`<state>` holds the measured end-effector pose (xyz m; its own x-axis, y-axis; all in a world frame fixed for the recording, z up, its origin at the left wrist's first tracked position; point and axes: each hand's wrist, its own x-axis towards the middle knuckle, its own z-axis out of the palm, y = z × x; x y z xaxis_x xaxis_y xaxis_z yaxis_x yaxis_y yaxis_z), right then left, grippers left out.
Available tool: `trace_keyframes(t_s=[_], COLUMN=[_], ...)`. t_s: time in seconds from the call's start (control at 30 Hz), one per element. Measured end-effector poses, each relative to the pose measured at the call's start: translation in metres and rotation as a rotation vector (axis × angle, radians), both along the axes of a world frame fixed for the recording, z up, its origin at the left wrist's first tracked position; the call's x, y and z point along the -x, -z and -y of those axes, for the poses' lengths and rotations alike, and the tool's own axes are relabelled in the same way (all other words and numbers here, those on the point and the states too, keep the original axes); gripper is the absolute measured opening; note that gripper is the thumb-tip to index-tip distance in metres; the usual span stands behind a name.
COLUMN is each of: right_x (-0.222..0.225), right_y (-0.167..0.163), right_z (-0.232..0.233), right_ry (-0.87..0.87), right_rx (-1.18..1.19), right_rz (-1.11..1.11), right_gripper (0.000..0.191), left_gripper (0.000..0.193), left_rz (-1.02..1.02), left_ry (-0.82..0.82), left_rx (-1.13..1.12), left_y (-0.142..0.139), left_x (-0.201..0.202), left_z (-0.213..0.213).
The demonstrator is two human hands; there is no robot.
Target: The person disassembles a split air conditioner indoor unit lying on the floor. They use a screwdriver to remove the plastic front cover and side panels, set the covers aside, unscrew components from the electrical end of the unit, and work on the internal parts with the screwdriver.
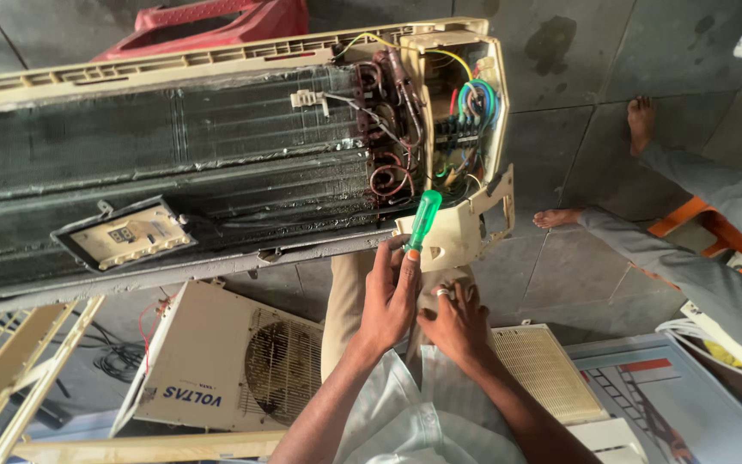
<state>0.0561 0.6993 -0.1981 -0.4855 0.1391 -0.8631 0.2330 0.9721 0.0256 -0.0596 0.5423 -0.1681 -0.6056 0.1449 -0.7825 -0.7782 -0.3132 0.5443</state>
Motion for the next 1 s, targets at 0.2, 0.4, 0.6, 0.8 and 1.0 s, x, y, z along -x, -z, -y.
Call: trace_keyframes(t_s=[0.2,0.4,0.6,0.8,1.0], right_x=[-0.021,0.009,0.124,0.19,0.2], right_y=[0.01,-0.02,-0.082,-0.083,-0.072], right_z=[-0.001,-0.02,-0.071,-0.071,-0.08], right_ry=[-0.031,0.059,0.832,0.513,0.209], right_rx=[0.065,0.377,0.804,0.864,0.744], right_rz=[-0.081,-0.327,-0.302,-0.844,-1.297], right_gripper=[0.06,0.052,0.041,0.057,0.053], left_gripper=[0.028,0.029,0.036,0.049,0.065], left_rz=[-0.054,-0.124,-0.411,-0.909,-0.866], left_ry=[0.076,0.112,0.339,0.443,0.46], left_rx=[0.022,0.016,-0.027,0.328,0.922], left_y=[0.002,-0.001,-0.013,0.006,0.041], left_x=[0.005,0.011,0.033,0.078,0.108], left_z=[-0.008,-0.015,-0.021,-0.047,-0.053])
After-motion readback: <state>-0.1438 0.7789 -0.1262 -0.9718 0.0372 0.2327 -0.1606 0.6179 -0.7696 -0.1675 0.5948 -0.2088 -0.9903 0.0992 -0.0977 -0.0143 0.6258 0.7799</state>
